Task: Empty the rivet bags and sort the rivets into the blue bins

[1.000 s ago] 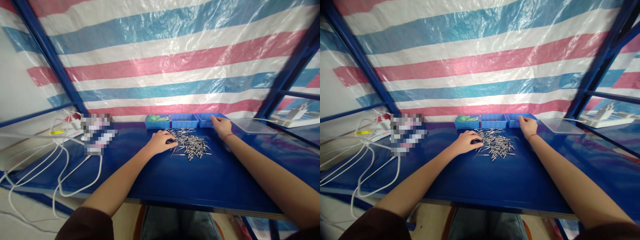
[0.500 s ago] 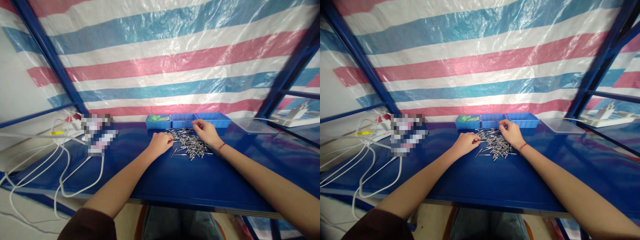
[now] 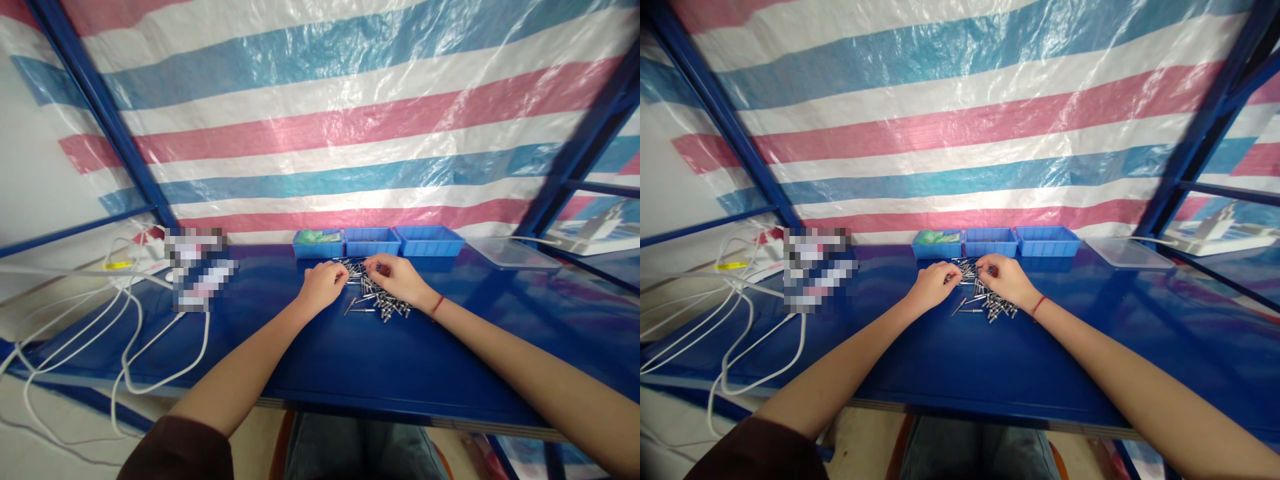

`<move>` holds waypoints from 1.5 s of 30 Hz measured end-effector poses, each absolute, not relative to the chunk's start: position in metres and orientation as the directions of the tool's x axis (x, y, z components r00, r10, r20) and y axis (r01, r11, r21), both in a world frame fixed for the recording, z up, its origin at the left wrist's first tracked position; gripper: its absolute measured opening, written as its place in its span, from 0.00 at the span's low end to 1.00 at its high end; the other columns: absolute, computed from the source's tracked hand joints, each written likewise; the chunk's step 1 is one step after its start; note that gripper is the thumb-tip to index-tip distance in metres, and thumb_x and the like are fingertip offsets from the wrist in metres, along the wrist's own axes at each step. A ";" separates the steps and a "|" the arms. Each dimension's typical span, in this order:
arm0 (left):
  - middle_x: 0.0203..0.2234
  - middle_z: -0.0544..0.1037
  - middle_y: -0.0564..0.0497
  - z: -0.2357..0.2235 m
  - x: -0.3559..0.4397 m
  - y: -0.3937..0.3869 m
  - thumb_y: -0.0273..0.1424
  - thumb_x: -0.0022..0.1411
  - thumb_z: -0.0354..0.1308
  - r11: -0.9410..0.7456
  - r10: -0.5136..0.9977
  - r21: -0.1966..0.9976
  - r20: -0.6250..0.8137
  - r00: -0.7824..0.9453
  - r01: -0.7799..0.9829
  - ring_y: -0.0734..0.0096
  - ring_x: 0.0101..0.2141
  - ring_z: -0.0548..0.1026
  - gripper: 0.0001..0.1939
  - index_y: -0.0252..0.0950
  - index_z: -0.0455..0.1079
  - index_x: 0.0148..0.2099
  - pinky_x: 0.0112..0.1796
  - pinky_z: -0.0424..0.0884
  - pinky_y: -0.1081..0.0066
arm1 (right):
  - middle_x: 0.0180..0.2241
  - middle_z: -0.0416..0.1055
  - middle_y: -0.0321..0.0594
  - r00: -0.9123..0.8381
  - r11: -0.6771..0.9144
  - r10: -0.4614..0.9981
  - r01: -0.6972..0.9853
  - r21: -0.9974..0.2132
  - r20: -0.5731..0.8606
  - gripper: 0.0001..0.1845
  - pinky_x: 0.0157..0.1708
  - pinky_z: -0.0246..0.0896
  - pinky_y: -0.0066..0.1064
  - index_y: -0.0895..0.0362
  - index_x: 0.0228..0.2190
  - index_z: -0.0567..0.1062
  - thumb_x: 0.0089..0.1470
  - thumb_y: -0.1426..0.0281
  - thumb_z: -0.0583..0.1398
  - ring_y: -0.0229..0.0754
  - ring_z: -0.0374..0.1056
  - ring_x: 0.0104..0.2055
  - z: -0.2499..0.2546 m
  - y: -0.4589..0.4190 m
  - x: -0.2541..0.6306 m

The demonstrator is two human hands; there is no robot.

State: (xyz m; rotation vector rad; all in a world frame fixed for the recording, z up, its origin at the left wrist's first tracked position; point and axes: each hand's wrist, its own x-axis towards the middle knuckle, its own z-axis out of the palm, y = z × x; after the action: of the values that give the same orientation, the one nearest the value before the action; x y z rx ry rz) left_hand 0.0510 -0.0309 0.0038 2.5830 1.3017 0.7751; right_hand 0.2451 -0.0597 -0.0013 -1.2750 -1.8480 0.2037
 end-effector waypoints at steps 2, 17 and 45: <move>0.35 0.77 0.52 0.002 0.053 -0.028 0.31 0.62 0.51 -0.645 0.761 0.440 0.447 0.470 0.625 0.67 0.37 0.73 0.09 0.39 0.73 0.37 0.41 0.67 0.67 | 0.30 0.76 0.39 -0.103 0.470 0.837 0.638 -0.610 0.537 0.12 0.30 0.65 0.33 0.58 0.35 0.77 0.49 0.65 0.59 0.39 0.68 0.25 -0.001 -0.061 0.243; 0.33 0.79 0.51 0.000 0.061 -0.032 0.30 0.60 0.56 -0.704 0.710 0.617 0.629 0.318 0.351 0.73 0.32 0.74 0.06 0.36 0.73 0.38 0.38 0.70 0.72 | 0.33 0.77 0.43 -0.018 0.499 0.845 0.387 -0.775 0.535 0.15 0.34 0.65 0.35 0.57 0.33 0.77 0.50 0.58 0.61 0.41 0.70 0.32 0.001 -0.064 0.234; 0.33 0.78 0.50 0.005 0.064 -0.038 0.33 0.61 0.55 -0.680 0.730 0.703 0.621 0.285 0.209 0.73 0.32 0.74 0.09 0.35 0.72 0.40 0.33 0.69 0.74 | 0.25 0.68 0.36 0.034 0.499 0.844 0.319 -0.806 0.536 0.15 0.29 0.60 0.31 0.57 0.28 0.72 0.46 0.58 0.63 0.36 0.63 0.27 0.009 -0.071 0.226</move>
State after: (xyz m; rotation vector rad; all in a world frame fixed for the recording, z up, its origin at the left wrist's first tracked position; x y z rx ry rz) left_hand 0.0643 -0.0383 0.0055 2.0650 0.8392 1.3906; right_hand 0.2255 -0.0714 0.0093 -1.0427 -1.5404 0.5453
